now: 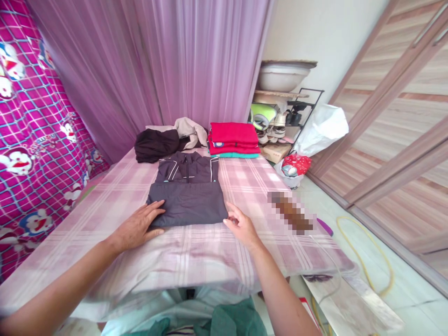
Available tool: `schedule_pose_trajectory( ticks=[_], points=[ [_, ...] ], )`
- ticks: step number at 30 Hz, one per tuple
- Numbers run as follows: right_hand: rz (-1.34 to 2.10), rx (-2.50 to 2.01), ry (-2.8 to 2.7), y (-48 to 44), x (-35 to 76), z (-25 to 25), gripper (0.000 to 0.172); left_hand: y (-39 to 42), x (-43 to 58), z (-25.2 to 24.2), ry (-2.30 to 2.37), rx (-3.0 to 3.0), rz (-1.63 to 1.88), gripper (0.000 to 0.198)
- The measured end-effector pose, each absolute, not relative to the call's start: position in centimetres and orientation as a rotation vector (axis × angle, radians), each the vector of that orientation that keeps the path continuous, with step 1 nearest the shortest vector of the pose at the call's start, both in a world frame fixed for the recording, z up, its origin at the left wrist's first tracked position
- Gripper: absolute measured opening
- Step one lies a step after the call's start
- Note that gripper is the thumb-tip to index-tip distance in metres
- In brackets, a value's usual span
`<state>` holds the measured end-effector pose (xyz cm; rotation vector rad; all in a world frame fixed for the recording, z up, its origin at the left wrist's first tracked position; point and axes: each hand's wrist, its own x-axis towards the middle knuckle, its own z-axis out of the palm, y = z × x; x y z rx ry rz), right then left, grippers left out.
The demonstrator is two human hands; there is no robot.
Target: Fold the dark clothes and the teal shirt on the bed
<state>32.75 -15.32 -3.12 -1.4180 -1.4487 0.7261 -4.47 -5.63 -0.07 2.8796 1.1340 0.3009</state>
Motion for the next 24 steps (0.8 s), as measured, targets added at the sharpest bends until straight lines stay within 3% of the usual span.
schedule_pose_trajectory(
  ticks=[7, 19, 24],
  points=[
    [0.894, -1.277, -1.477, -14.9, 32.9, -3.1, 0.074, -5.1, -4.0, -0.8, 1.166, 2.851, 0.349, 0.055],
    [0.634, -1.66, -1.355, -15.4, 32.0, -2.8, 0.054, -4.9, -4.2, -1.0, 1.171, 2.858, 0.352, 0.052],
    [0.251, -1.756, -1.419, -15.5, 32.5, -2.4, 0.041, -5.4, -4.2, -0.7, 1.166, 2.829, 0.356, 0.057]
  ],
)
